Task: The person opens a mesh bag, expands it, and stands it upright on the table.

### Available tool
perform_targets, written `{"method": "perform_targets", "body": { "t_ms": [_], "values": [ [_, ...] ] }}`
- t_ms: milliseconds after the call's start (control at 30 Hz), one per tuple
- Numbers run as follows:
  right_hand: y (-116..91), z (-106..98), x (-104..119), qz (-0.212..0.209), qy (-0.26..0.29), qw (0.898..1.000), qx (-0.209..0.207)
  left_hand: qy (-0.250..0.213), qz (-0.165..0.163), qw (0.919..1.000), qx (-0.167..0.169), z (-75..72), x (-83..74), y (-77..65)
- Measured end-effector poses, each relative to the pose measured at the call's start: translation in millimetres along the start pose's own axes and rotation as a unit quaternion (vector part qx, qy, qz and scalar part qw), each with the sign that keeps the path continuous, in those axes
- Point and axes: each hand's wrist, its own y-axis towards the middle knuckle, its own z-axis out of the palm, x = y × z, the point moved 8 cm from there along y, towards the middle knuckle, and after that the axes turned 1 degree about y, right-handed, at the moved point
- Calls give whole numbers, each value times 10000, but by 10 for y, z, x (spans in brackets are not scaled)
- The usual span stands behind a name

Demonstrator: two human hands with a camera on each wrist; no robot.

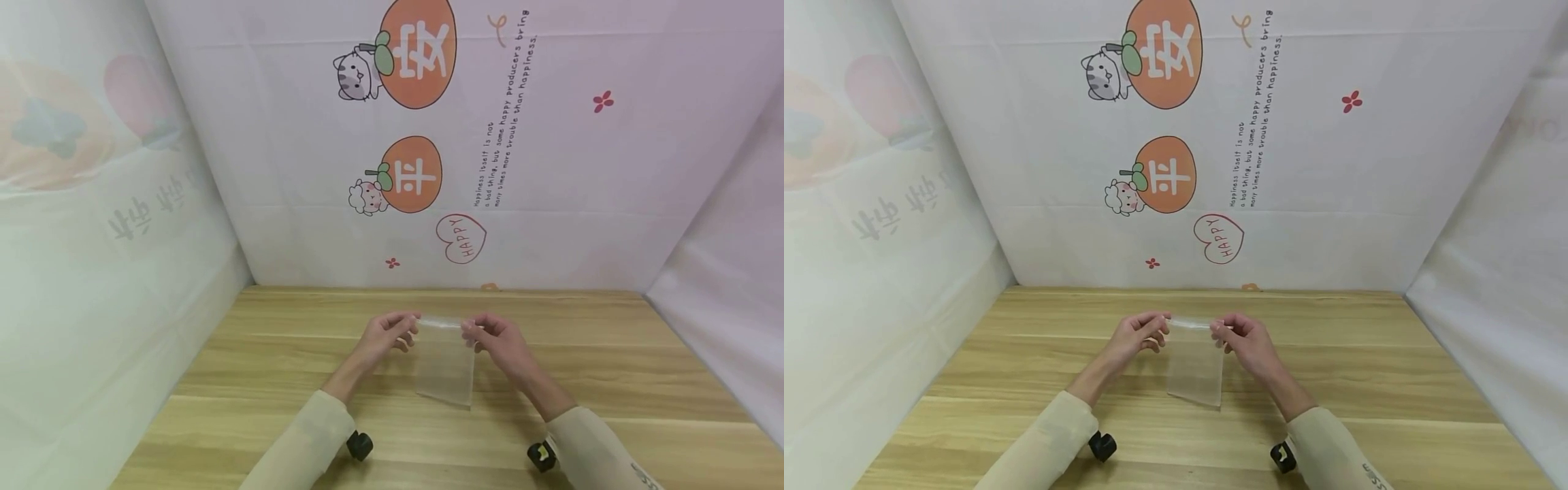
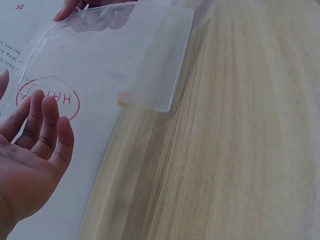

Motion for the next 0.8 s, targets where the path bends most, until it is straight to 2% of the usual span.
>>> {"method": "perform_targets", "body": {
  "t_ms": [133,267,533,800],
  "values": [
    [-4,-12,-21,-13,21,10000,80,16,-85,9999,-59,19,17,22],
    [-17,-21,-37,-63,37,9998,172,-44,-151,9995,-277,12,22,23],
    [-16,-55,-73,-109,42,9996,239,-104,-8,9983,-567,-34,10,6],
    [11,-91,-32,-129,101,9996,224,3,121,9998,-170,2,3,-24]
  ]
}}
